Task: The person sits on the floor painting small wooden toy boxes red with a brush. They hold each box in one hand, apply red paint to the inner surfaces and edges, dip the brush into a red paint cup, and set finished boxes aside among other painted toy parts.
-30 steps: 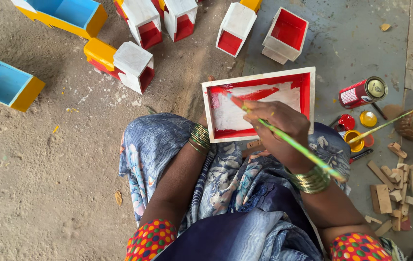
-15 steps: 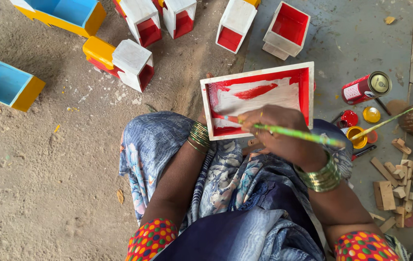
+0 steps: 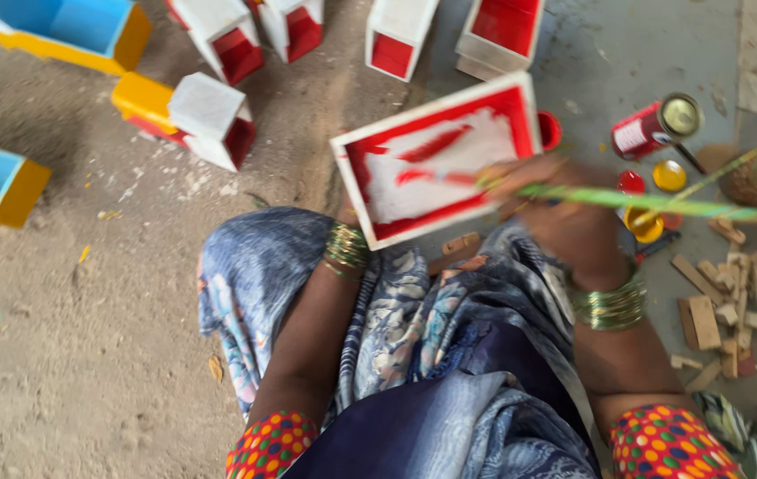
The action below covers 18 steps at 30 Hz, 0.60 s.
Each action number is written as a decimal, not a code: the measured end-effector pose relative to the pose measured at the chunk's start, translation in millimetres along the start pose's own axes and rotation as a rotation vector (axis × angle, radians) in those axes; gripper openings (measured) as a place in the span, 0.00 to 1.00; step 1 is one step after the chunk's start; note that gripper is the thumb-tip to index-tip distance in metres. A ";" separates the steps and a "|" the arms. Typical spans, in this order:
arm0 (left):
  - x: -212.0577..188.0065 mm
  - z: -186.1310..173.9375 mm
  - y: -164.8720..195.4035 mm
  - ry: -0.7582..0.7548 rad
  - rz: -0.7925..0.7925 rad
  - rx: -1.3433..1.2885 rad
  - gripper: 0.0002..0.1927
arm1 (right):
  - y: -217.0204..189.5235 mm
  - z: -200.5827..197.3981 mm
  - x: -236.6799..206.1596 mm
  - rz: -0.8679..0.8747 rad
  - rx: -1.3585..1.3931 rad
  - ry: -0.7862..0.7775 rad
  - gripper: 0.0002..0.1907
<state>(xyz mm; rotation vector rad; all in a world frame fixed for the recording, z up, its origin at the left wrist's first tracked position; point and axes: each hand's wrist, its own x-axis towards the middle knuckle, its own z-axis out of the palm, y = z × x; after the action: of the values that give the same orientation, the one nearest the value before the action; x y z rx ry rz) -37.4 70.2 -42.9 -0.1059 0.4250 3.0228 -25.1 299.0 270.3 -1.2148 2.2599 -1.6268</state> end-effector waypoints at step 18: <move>-49.2 -36.0 22.2 0.207 0.028 0.103 0.54 | 281.1 -98.0 -18.1 0.181 -0.744 0.358 0.09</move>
<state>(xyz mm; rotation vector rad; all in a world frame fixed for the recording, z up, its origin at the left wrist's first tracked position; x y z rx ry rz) 11.4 35.2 -67.4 -0.4119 0.6025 3.0206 -213.5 415.3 70.4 -0.8003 3.2549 -1.0121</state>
